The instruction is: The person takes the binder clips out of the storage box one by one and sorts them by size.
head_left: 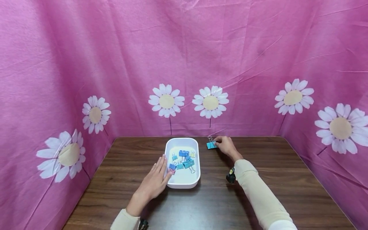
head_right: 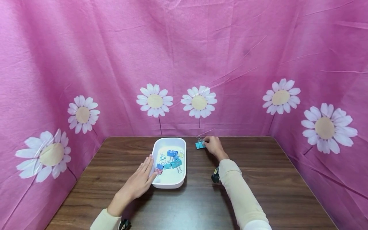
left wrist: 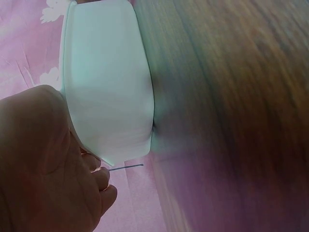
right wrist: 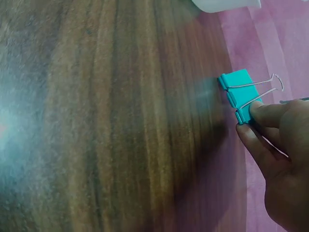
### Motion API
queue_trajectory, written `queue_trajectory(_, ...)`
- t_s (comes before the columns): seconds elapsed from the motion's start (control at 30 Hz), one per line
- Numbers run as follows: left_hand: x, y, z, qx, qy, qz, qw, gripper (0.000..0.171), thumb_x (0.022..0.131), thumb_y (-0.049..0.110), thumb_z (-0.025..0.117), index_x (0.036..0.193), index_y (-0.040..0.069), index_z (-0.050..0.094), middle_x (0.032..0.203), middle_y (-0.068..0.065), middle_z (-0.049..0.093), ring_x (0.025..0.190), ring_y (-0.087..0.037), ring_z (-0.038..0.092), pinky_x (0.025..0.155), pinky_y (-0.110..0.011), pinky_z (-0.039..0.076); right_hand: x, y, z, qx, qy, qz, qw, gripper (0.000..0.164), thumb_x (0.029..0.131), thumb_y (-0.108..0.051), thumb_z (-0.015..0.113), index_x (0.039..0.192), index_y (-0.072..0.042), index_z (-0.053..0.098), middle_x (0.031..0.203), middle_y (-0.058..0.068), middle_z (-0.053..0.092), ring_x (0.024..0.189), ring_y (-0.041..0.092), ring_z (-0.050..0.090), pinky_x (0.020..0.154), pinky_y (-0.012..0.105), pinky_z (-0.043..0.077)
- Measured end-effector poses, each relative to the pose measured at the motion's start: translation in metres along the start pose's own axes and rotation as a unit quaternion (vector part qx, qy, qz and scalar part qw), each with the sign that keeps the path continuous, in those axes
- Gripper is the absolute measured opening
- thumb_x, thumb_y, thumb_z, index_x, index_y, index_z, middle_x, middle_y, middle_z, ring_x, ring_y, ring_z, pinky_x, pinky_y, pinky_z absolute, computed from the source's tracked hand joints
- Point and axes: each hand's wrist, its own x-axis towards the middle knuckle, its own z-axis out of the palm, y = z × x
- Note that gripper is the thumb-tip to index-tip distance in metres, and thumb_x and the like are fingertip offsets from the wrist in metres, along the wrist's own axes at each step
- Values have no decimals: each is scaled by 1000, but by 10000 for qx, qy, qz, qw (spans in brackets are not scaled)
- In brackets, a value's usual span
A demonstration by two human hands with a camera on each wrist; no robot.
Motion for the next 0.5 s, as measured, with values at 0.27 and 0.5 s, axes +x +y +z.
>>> queue_trajectory(0.27, 1, 0, 1, 7, 73, 57, 10000, 71, 114, 38, 46, 165, -8, 26, 177, -23, 20, 164, -40, 22, 134, -56, 26, -5, 3, 1, -86, -27, 143, 9999, 24, 101, -8, 69, 122, 1, 76, 129, 23, 74, 130, 46, 64, 113, 59, 51)
queue_trajectory(0.5, 0, 0, 1, 14, 68, 57, 10000, 71, 115, 39, 45, 165, -9, 26, 177, -23, 19, 164, -40, 21, 134, -55, 26, -8, 4, 3, -54, -142, 284, 9995, 26, 104, -5, 65, 127, 1, 74, 132, 23, 72, 130, 45, 63, 111, 58, 53)
